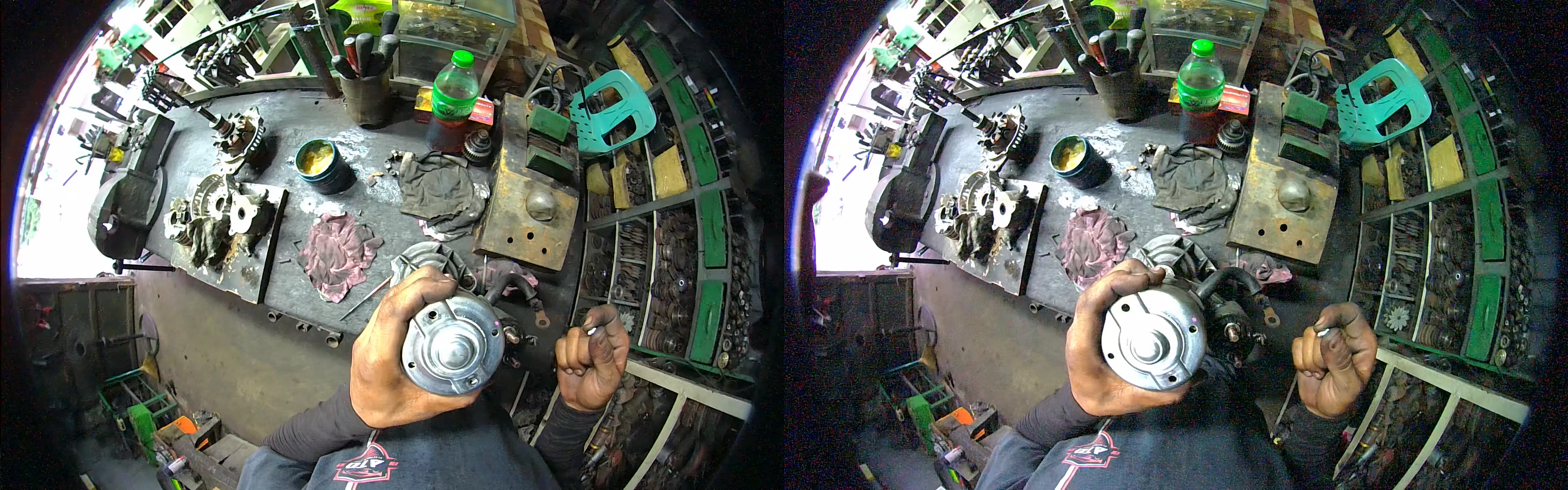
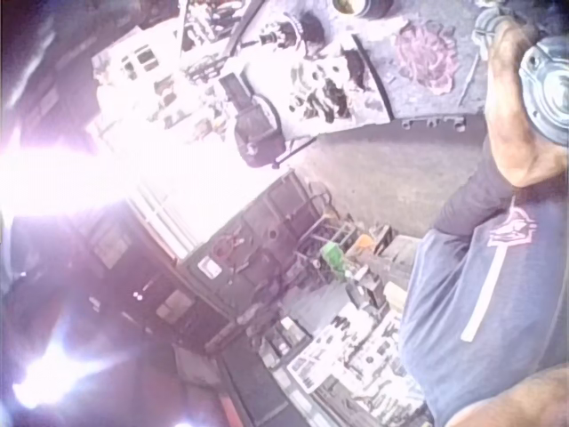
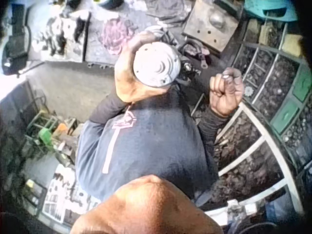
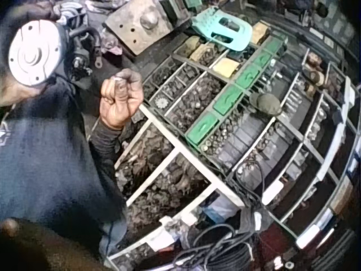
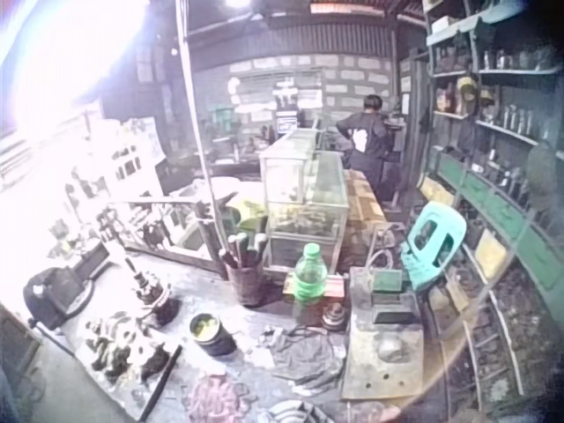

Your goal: The person assembles a cylindrical mechanical component on a workbench, inserting a small metal pin and tightening fasteners with a screwdriver, an impact driver, and a T-handle wrench. The person then moves to a bench grinder and uses it to smooth the edges of the pin.

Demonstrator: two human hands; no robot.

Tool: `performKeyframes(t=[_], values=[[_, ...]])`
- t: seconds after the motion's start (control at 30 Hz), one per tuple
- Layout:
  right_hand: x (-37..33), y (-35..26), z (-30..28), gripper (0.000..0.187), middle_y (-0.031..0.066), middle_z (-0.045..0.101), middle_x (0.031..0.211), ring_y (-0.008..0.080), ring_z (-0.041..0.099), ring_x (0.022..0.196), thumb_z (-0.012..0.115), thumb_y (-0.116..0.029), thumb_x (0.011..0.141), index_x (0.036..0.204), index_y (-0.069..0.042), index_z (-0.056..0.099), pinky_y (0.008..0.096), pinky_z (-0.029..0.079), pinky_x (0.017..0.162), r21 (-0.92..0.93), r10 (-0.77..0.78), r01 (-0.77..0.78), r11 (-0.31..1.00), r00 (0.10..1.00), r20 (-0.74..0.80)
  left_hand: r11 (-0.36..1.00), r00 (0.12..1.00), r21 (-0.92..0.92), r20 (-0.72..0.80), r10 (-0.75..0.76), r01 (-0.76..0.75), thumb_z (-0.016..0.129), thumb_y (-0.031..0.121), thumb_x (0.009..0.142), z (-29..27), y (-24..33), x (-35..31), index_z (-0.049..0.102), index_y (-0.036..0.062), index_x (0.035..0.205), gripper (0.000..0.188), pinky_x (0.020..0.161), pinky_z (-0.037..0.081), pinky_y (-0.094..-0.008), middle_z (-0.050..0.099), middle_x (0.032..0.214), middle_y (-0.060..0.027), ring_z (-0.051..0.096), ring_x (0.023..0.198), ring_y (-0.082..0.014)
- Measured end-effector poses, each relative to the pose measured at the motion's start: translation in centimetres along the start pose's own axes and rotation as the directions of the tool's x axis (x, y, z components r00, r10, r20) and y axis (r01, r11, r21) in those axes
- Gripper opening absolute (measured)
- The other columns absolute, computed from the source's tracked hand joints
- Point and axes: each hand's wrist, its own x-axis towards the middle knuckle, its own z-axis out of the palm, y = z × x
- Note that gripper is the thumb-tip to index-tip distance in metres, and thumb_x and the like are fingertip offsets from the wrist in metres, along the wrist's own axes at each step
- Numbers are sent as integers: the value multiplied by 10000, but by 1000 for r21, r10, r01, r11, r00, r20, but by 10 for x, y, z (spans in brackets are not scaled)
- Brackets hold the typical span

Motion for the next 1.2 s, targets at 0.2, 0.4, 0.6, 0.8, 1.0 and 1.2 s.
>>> performKeyframes(t=[0.2, 0.4, 0.6, 0.8, 1.0, 1.2], values=[[25, -39, 90, 380, -4, 360, 633, 80, 340, 469, 623, -302, 1040, 1081, 19, 424, 262, 303, 462, 6, 17, -17, 1000, 998, 60, 995, 996, -99, 85, 2, 6, 1005, 210, 550, 3, -21, 3, 486, -41, 1377, 1008, 1080, 473, -415, 610, 1323, -183, 616, 1228, -286], [54, -34, 184, 361, -7, 420, 726, 32, 308, 469, 601, -329, 1040, 1089, 1, 463, 231, 247, 438, -257, -27, 104, 961, 958, 285, 960, 980, -202, 80, -179, 192, 977, 221, 535, 7, -21, -7, 524, -3, 1397, 999, 1081, 490, -438, 609, 1344, -218, 613, 1258, -384], [61, 7, 186, 275, 22, 541, 935, 36, 459, 700, 617, -252, 1040, 1108, 2, 537, 203, 377, 608, -592, 77, 187, 784, 916, 393, 973, 997, -219, 45, -68, 77, 925, 219, 672, 7, -22, -2, 535, 4, 1403, 856, 1047, 501, -456, 617, 1336, -215, 625, 1231, -405], [62, 1, 194, 245, 8, 531, 891, 38, 465, 671, 605, -242, 1043, 1102, -10, 550, 201, 369, 603, -601, -48, 314, 735, 908, 415, 983, 999, -180, 27, -38, 42, 943, 200, 640, 6, -17, 1, 532, 3, 1390, 877, 1057, 500, -452, 617, 1331, -221, 614, 1250, -408], [67, -53, 223, 179, 61, 549, 873, 106, 514, 670, 605, -161, 1016, 1102, -8, 569, 254, 416, 615, -666, -340, 636, 391, 772, 537, 995, 998, -78, 17, 61, -60, 976, 193, 582, 0, -15, 3, 538, 15, 1352, 903, 1059, 494, -438, 623, 1297, -200, 615, 1232, -386], [83, 0, 218, 138, 124, 599, 925, 192, 600, 758, 593, -103, 1000, 1089, 2, 590, 332, 492, 663, -774, -96, 632, 44, 773, 627, 991, 996, -122, 71, 58, -49, 948, 198, 598, 1, -19, 0, 515, 12, 1396, 927, 1050, 492, -459, 614, 1290, -205, 609, 1211, -405]])
